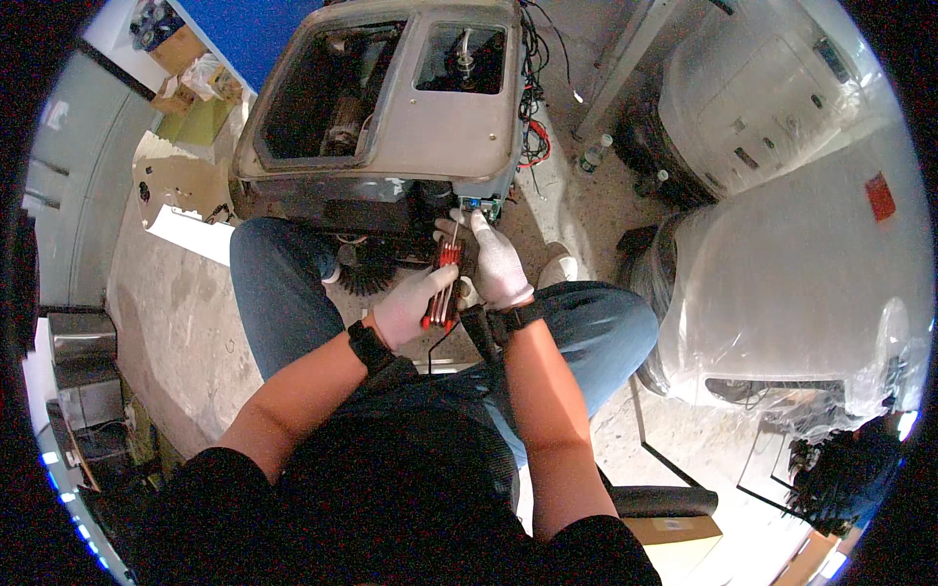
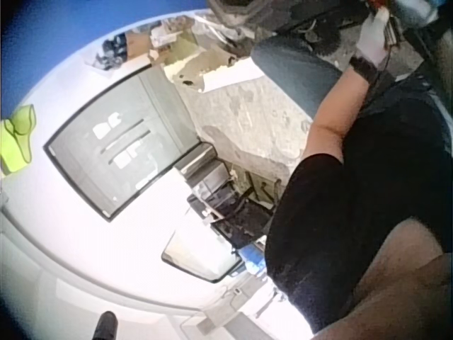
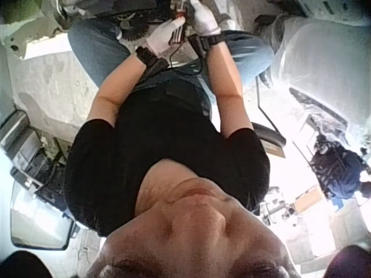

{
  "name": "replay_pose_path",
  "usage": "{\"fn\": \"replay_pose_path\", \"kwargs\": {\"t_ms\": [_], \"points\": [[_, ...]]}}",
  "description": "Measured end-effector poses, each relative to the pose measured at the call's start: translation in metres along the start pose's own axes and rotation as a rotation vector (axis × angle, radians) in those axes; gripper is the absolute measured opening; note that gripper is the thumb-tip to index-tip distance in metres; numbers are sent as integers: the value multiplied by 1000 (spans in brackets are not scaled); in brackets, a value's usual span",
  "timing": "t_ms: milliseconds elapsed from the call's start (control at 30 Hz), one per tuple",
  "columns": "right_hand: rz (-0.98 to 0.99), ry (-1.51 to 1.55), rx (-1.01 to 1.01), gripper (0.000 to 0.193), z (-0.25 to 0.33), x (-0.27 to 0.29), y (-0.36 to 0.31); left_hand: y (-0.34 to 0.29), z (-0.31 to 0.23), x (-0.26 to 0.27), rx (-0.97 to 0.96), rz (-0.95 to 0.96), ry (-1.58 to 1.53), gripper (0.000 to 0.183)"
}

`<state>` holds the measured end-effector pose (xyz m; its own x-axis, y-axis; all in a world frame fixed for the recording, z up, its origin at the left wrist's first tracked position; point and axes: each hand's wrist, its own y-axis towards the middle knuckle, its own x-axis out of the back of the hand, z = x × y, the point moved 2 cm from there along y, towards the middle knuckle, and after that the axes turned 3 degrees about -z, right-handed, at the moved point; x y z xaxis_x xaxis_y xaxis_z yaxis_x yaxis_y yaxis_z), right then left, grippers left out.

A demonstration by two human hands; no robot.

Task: Using a multi-tool and screwdriver to disassemble or repair an electromechanical machine.

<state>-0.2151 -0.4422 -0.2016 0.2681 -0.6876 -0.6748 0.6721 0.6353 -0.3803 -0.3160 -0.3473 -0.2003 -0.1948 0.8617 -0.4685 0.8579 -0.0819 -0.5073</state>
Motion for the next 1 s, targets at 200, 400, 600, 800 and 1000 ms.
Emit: {"fn": "replay_pose_path", "kwargs": {"t_ms": [200,400,600,800,1000], "points": [[-179,35,35,28,-4,-3,12,-22,7,7,61,-118,-59,32],[-307,194,1,16,-13,-6,22,-36,-3,13,73,-138,-59,33],[-363,209,45,14,-20,-4,27,-35,4,24,68,-158,-118,32],[-326,208,62,10,-21,-3,31,-35,4,25,95,-168,-112,32],[-303,295,-61,14,-17,-13,25,-37,-1,22,51,-147,-125,31]]}}
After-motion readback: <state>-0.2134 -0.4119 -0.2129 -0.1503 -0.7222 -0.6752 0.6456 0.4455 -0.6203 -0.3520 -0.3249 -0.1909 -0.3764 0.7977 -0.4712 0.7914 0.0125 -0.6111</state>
